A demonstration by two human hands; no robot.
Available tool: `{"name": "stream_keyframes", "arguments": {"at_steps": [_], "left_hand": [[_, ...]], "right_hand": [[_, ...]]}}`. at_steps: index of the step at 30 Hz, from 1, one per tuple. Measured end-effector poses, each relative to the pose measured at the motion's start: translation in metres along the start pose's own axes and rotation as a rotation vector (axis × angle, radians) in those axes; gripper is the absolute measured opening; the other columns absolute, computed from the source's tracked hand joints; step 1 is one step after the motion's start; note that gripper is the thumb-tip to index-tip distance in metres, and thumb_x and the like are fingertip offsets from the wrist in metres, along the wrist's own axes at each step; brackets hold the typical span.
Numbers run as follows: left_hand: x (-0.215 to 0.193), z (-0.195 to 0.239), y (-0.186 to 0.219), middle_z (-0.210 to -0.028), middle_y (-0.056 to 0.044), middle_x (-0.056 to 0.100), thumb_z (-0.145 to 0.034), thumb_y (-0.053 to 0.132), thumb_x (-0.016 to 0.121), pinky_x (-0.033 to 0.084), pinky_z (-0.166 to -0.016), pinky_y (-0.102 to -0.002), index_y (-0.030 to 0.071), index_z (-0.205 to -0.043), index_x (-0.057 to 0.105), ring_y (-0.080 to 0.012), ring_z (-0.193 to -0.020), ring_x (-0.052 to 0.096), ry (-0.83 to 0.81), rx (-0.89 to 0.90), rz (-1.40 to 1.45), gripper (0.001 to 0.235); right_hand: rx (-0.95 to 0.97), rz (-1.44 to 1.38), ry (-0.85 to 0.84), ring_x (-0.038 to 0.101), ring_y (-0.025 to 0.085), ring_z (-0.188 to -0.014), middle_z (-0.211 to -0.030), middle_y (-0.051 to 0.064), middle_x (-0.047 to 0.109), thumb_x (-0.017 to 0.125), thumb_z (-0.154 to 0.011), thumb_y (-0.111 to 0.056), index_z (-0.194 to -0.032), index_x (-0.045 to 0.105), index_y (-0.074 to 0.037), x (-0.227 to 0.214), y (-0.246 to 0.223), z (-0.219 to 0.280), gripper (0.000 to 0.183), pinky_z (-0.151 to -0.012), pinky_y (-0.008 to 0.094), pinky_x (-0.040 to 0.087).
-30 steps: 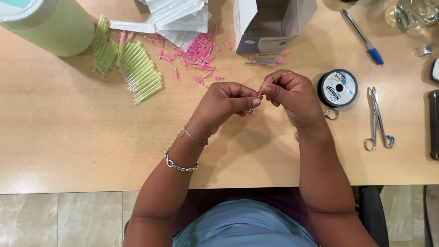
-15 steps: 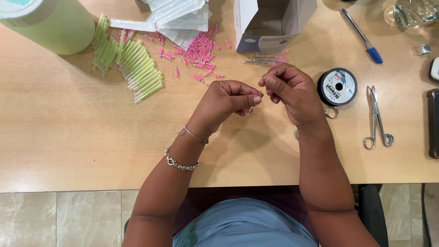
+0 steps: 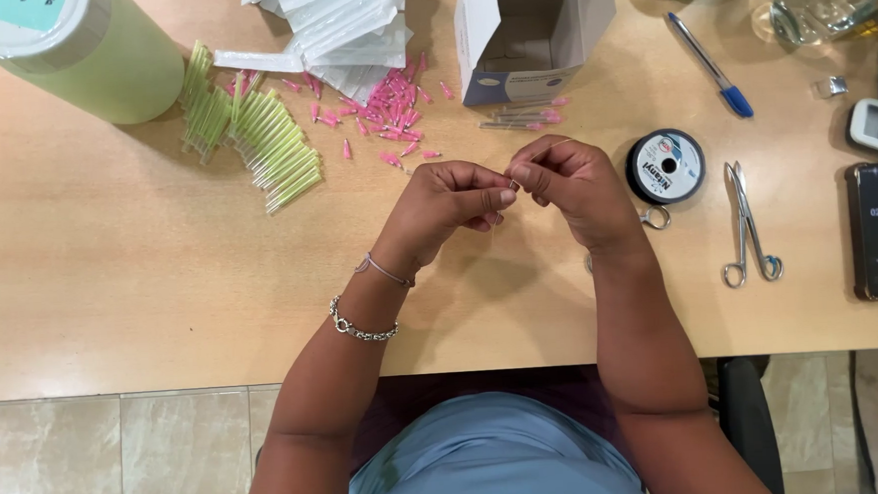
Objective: The person assembles small medical supplies by inserting a thin wire into a pink plastic cap. They use hemostats to grip the wire and a pair of scissors to cut it to length. The process is repeated with multiple items on a cluttered table.
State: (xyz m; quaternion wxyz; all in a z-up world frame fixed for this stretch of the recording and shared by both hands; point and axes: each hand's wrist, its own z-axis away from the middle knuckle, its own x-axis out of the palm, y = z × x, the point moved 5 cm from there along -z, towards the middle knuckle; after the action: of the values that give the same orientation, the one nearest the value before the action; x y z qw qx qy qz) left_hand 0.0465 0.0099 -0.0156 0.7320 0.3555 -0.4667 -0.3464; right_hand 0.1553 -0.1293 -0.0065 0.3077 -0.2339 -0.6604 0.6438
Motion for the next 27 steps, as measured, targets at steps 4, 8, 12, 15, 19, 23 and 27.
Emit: {"name": "stream_keyframes", "arguments": {"at_steps": [4, 8, 12, 15, 19, 23, 27], "left_hand": [[0.001, 0.004, 0.006, -0.077, -0.016, 0.073, -0.078, 0.004, 0.086, 0.067, -0.061, -0.030, -0.008, -0.101, 0.075, -0.0225, -0.068, 0.076, 0.021, 0.013, 0.048, 0.029], [-0.007, 0.006, 0.019, -0.081, -0.016, 0.071, -0.083, 0.002, 0.083, 0.069, -0.068, -0.040, -0.007, -0.105, 0.073, -0.0273, -0.073, 0.076, 0.123, 0.131, 0.231, 0.026], [-0.012, 0.017, 0.041, -0.084, -0.011, 0.073, -0.086, 0.005, 0.078, 0.067, -0.069, -0.036, 0.003, -0.096, 0.071, -0.0245, -0.079, 0.076, 0.164, 0.199, 0.360, 0.012], [-0.017, 0.017, 0.040, -0.088, -0.012, 0.074, -0.086, 0.006, 0.077, 0.067, -0.070, -0.037, 0.005, -0.098, 0.069, -0.0284, -0.082, 0.077, 0.193, 0.170, 0.419, 0.014], [-0.013, 0.017, 0.033, -0.090, -0.012, 0.074, -0.086, 0.006, 0.077, 0.066, -0.070, -0.037, 0.005, -0.099, 0.069, -0.0290, -0.083, 0.076, 0.171, 0.149, 0.438, 0.015], [-0.006, 0.016, 0.027, -0.095, -0.012, 0.074, -0.088, 0.007, 0.076, 0.065, -0.073, -0.038, 0.005, -0.103, 0.070, -0.0308, -0.088, 0.076, 0.170, 0.145, 0.400, 0.017], [-0.005, 0.011, 0.016, -0.096, -0.012, 0.076, -0.091, 0.009, 0.076, 0.070, -0.076, -0.045, 0.007, -0.104, 0.069, -0.0323, -0.089, 0.079, 0.204, 0.125, 0.380, 0.015]], "right_hand": [[0.040, 0.056, -0.035, 0.061, 0.010, -0.079, -0.094, 0.011, 0.070, 0.071, -0.098, -0.012, -0.112, 0.070, 0.002, 0.002, -0.042, 0.018, 0.020, -0.057, 0.017, 0.049], [0.109, 0.632, 0.298, 0.068, 0.019, -0.089, -0.097, 0.009, 0.073, 0.079, -0.100, -0.028, -0.115, 0.075, -0.011, -0.068, -0.058, 0.071, 0.023, -0.073, 0.032, 0.056], [0.152, 1.426, 0.591, 0.060, 0.040, -0.112, -0.112, 0.019, 0.070, 0.065, -0.108, -0.027, -0.129, 0.076, -0.012, -0.135, -0.048, 0.147, 0.027, -0.091, 0.054, 0.048], [0.545, 1.424, 0.654, 0.056, 0.053, -0.107, -0.123, 0.024, 0.064, 0.057, -0.101, -0.027, -0.145, 0.067, -0.018, -0.158, -0.028, 0.182, 0.046, -0.082, 0.064, 0.051], [0.377, 1.392, 0.695, 0.066, 0.039, -0.104, -0.125, 0.020, 0.063, 0.063, -0.103, -0.022, -0.137, 0.074, -0.015, -0.178, -0.006, 0.202, 0.036, -0.088, 0.054, 0.054], [0.170, 1.479, 0.782, 0.060, 0.046, -0.101, -0.107, 0.021, 0.067, 0.072, -0.095, -0.024, -0.124, 0.073, -0.013, -0.194, -0.003, 0.206, 0.031, -0.082, 0.059, 0.050], [0.162, 1.486, 0.879, 0.066, 0.048, -0.095, -0.109, 0.017, 0.064, 0.079, -0.088, -0.026, -0.124, 0.074, -0.013, -0.209, 0.003, 0.203, 0.039, -0.080, 0.061, 0.056]]}}
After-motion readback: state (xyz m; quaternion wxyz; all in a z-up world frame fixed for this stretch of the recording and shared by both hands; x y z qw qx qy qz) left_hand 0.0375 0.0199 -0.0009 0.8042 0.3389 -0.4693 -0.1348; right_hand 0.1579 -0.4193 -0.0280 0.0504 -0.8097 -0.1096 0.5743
